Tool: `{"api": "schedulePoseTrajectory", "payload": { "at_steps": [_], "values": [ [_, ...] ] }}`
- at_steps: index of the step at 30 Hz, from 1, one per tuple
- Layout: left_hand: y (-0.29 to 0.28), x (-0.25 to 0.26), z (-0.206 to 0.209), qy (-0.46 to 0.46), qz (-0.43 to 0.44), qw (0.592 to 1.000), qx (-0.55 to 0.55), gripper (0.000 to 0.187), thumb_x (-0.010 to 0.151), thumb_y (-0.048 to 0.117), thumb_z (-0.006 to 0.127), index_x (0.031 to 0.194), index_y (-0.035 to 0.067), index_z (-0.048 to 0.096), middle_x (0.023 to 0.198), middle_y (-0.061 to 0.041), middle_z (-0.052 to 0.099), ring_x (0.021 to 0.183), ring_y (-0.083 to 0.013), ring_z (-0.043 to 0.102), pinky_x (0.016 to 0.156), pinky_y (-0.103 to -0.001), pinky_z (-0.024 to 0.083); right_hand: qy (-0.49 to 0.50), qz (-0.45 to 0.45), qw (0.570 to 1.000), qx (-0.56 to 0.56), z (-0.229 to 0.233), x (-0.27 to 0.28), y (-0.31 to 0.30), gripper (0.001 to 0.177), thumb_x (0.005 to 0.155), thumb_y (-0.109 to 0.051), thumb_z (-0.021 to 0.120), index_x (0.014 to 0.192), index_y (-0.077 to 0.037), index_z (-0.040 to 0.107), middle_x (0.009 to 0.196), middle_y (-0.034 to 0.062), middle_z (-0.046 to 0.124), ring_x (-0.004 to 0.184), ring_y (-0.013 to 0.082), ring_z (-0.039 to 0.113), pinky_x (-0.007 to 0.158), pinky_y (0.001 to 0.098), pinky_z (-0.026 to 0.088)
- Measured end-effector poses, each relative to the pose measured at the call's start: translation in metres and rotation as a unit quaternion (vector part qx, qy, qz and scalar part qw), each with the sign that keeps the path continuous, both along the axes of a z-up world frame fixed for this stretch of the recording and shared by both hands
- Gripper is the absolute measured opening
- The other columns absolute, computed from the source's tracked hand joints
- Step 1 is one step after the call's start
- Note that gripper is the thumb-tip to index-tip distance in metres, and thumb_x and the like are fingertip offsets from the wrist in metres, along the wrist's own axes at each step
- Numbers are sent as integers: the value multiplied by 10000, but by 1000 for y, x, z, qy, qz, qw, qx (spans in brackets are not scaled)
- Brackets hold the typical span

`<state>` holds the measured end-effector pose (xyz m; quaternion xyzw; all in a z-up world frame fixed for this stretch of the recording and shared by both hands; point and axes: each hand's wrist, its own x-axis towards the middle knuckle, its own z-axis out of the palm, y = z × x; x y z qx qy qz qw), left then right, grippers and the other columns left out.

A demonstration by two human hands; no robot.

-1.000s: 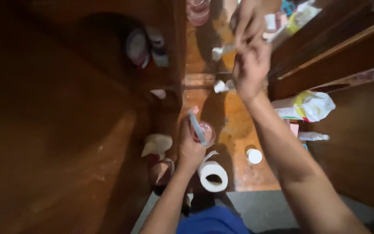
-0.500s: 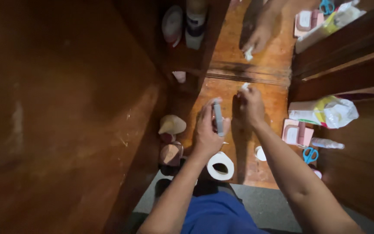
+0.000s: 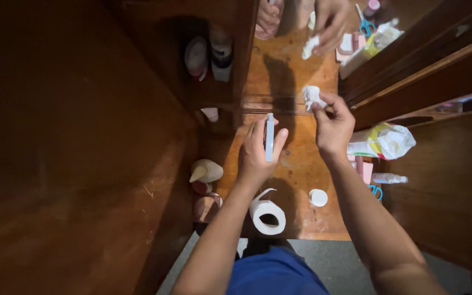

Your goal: The person wipes a mirror on a wooden vanity using a white paper towel. They move items on the vanity surface to access the mirror and continue wiping different sections of the glass.

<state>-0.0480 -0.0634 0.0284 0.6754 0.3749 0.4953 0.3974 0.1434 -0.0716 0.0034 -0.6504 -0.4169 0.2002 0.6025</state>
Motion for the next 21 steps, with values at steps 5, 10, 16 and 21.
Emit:
{"api": "schedulePoseTrajectory", "payload": {
  "at_steps": [5,10,16,21],
  "values": [
    [20,-2,3,33,0,999,-3,204,1008,194,701,1076,27,605,1000,-167,677,962,-361,669,852,-424,532,-136,-30,989,57,26,-20,15,228,1001,98,659,1202,5,712,1263,119,638,1083,179,636,903,286,543],
    [26,-10,2,14,-13,1000,3,258,975,184,701,1141,13,601,1060,-190,671,996,-373,660,877,-427,526,-293,-40,943,149,54,-39,35,314,981,143,640,1250,-14,684,1249,141,593,1136,285,620,982,326,536],
    [15,-12,-18,31,16,999,19,341,976,204,712,1216,4,574,1155,-198,647,1101,-389,632,982,-450,497,-542,6,808,231,12,-26,107,343,873,38,709,1209,-29,722,1100,127,676,1038,291,608,873,409,506],
    [-4,-24,-40,58,22,997,-37,362,970,222,724,1233,21,576,1188,-182,650,1126,-377,620,975,-444,496,-685,221,680,138,-100,-24,115,279,817,-120,693,1083,-37,710,1010,79,630,880,230,600,796,342,522]
  ]
}}
